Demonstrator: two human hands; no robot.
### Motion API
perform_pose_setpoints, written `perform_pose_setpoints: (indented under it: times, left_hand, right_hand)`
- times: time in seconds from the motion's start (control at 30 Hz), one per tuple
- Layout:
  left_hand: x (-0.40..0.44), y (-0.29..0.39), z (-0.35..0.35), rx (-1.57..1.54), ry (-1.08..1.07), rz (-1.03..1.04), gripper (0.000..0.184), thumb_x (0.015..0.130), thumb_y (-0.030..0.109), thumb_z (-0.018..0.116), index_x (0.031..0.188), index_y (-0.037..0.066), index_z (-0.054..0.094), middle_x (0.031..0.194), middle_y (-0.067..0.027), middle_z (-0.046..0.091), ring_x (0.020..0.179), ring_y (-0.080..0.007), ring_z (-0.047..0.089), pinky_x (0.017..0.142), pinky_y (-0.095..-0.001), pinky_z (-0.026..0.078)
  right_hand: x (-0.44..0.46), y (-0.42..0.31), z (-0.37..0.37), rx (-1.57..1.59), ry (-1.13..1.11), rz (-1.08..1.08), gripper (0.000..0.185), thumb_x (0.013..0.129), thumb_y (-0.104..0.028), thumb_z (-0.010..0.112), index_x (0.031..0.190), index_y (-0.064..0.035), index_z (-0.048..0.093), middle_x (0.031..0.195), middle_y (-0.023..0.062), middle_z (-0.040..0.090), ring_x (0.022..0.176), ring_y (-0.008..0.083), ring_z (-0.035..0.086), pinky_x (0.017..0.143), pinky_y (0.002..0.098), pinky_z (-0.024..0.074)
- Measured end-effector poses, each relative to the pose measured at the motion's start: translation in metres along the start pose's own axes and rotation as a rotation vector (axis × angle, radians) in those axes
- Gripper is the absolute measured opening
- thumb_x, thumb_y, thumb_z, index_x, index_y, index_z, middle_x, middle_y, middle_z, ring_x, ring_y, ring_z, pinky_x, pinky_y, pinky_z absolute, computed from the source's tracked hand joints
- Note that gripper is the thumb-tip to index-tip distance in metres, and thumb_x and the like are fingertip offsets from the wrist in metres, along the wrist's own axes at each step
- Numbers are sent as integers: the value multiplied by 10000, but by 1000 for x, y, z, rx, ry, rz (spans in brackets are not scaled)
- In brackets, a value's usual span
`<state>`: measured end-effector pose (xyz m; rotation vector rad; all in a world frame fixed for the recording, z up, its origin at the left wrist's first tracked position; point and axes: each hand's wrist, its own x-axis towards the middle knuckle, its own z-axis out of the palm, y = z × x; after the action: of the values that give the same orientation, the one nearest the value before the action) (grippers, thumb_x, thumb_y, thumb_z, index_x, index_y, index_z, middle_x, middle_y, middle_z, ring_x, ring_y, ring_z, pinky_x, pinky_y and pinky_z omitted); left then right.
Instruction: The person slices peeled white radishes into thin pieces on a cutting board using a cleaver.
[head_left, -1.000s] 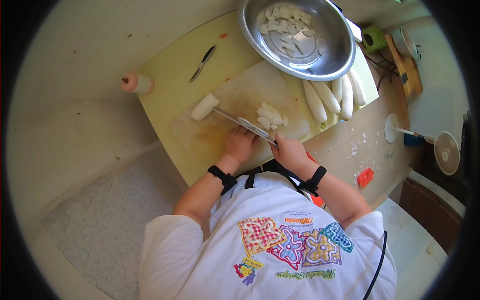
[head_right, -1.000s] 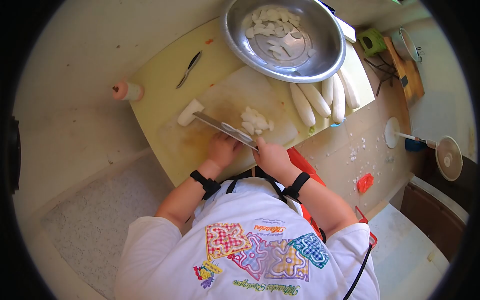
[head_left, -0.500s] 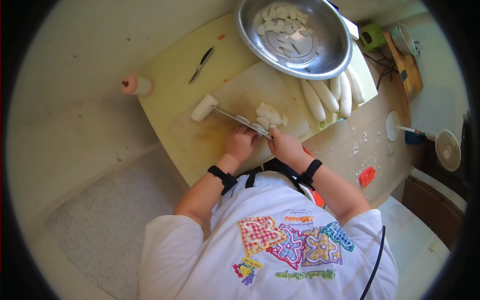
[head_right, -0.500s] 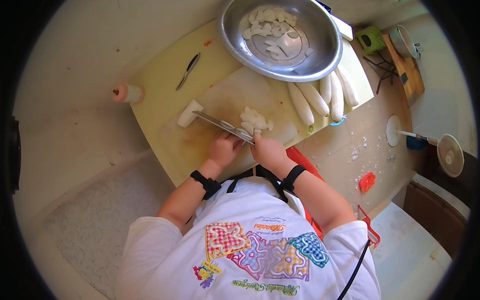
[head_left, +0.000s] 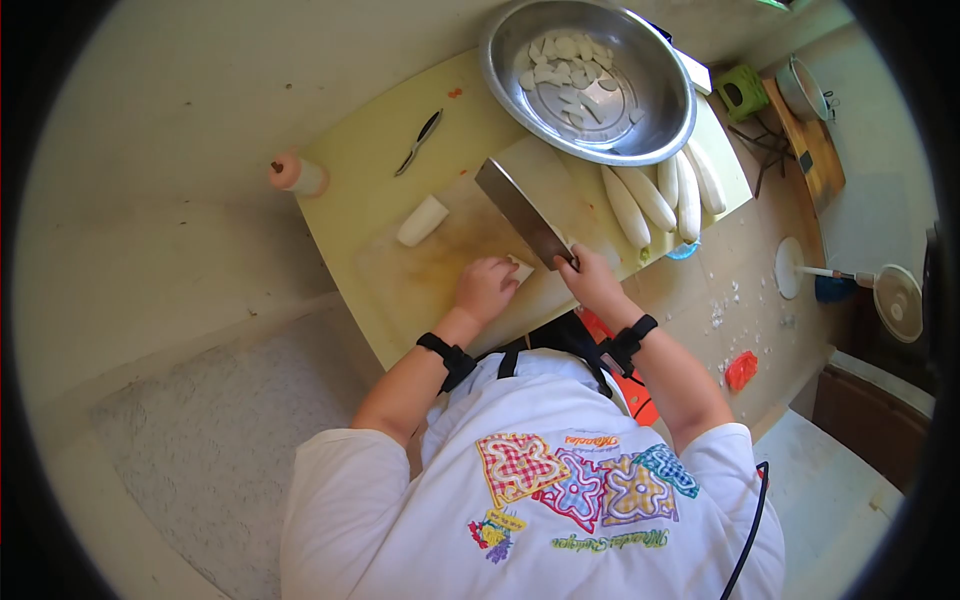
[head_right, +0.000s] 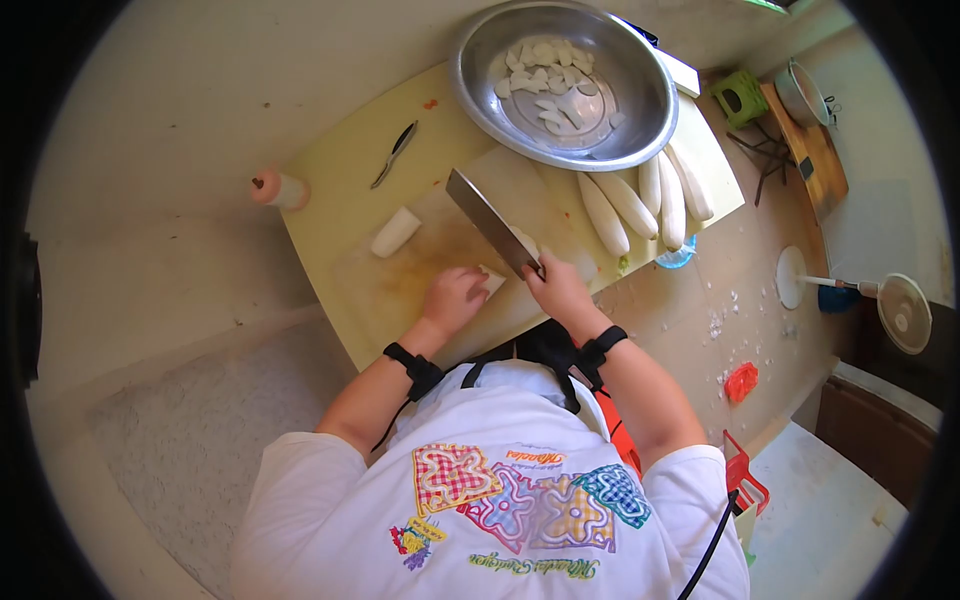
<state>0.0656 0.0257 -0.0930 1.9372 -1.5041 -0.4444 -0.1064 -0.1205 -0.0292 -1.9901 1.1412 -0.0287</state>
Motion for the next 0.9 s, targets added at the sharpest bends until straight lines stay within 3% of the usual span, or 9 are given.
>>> perform_pose_setpoints:
  times: [0.13, 0.2, 0.33, 0.4, 0.43, 0.5, 0.6, 0.8, 0.9]
  left_hand:
    - [-5, 9, -17, -162, -46, -146, 281, 838, 191, 730, 1083, 56, 706, 1092, -148, 690, 1052, -342, 638, 919, -416, 514]
    - [-6, 15, -25, -120, 370, -67, 319, 861, 189, 706, 1147, 56, 657, 1132, -147, 661, 1097, -353, 597, 962, -441, 471]
    - [3, 54, -76, -63, 502, 37, 363, 857, 158, 697, 1186, 35, 604, 1188, -146, 620, 1124, -367, 563, 971, -436, 450]
    - [8, 73, -97, 80, 297, 302, 326, 848, 125, 677, 1154, 31, 617, 1155, -134, 626, 1092, -353, 571, 974, -444, 442]
    - [12, 81, -100, 80, 292, 310, 326, 848, 125, 677, 1154, 31, 617, 1155, -134, 626, 1092, -353, 571, 974, -444, 442]
    - [19, 97, -97, -17, -63, 306, 299, 836, 111, 661, 1123, 29, 636, 1152, -136, 630, 1088, -345, 570, 968, -450, 440]
    - [24, 99, -78, -31, -235, 343, 266, 850, 134, 635, 1097, 37, 659, 1125, -136, 637, 1063, -343, 576, 940, -449, 453]
    - [38, 97, -51, 49, -396, 186, 301, 892, 191, 565, 1151, 83, 674, 1136, -126, 628, 1059, -334, 561, 929, -466, 451]
    - [40, 88, -39, 96, -345, 194, 338, 901, 205, 547, 1200, 96, 660, 1156, -127, 622, 1095, -331, 544, 947, -479, 443]
  right_hand:
    - [-23, -8, -21, -19, 57, -46, 296, 935, -308, 650, 898, -17, 610, 768, 233, 649, 738, 449, 630, 640, 492, 494]
    - [-34, -9, -26, -34, 62, -61, 264, 919, -296, 661, 919, -36, 615, 756, 208, 655, 720, 432, 637, 634, 485, 499]
    - [-51, -6, -24, -113, 211, -257, 252, 842, -273, 722, 970, -90, 606, 723, 141, 671, 672, 383, 653, 617, 473, 517]
    - [-56, -12, -27, -163, 234, -275, 283, 808, -270, 744, 968, -91, 593, 713, 134, 669, 670, 374, 658, 615, 472, 521]
    - [-59, -14, -29, -218, 247, -294, 319, 775, -266, 766, 966, -91, 581, 703, 127, 667, 668, 365, 662, 612, 472, 526]
    - [-62, -9, -27, -248, 221, -296, 334, 759, -268, 777, 950, -86, 574, 694, 131, 659, 667, 366, 661, 607, 472, 524]
    - [-65, -4, -27, -273, 196, -342, 358, 737, -272, 793, 926, -79, 559, 680, 129, 649, 662, 362, 661, 601, 471, 521]
    - [-70, 1, -26, -279, 205, -457, 378, 703, -259, 815, 892, -71, 547, 674, 126, 638, 648, 344, 656, 583, 455, 510]
    - [-68, 4, -27, -305, 210, -488, 380, 706, -272, 813, 878, -74, 537, 667, 122, 634, 651, 337, 659, 580, 455, 507]
